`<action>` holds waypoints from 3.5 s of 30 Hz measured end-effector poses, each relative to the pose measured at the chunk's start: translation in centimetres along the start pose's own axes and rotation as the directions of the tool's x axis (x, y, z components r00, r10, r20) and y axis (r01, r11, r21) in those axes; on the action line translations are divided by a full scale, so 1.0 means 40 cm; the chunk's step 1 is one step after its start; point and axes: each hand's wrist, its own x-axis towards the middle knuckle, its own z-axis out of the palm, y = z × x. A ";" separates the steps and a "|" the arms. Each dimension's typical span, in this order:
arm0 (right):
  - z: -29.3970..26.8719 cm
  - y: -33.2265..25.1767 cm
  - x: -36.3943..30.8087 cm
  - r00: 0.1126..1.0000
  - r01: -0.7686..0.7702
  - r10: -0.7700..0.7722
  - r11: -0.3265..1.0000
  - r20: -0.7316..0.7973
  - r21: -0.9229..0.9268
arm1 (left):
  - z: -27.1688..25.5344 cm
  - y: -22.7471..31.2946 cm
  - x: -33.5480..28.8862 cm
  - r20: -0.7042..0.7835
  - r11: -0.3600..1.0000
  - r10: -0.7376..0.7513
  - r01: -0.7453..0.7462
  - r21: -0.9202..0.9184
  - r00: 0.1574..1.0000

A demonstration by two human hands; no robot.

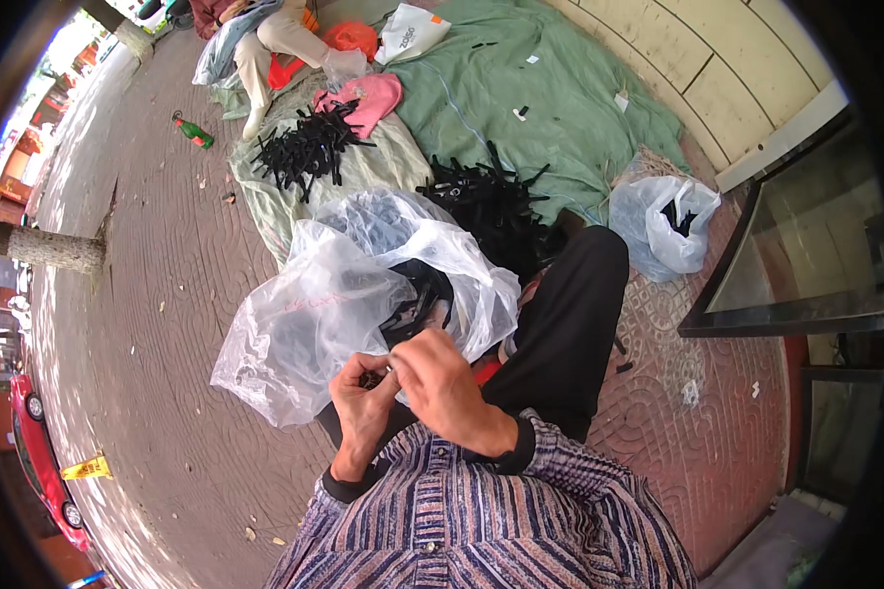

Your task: Inspecting and assembling small black shoe components by hand while sitting on a sidewalk.

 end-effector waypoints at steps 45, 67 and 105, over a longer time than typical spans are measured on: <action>-0.003 0.071 0.006 0.552 -0.714 0.611 -0.006 0.568 0.700 | -0.015 0.003 -0.008 0.104 0.858 -0.317 0.332 -0.392 0.943; -0.006 0.032 0.020 0.699 -0.680 0.604 0.392 0.383 0.620 | -0.005 -0.008 -0.012 0.063 0.908 -0.249 0.256 -0.333 0.966; -0.056 0.037 0.031 0.718 -0.630 0.228 0.616 0.657 0.474 | -0.042 -0.003 0.006 0.233 0.884 -0.160 0.244 -0.398 0.959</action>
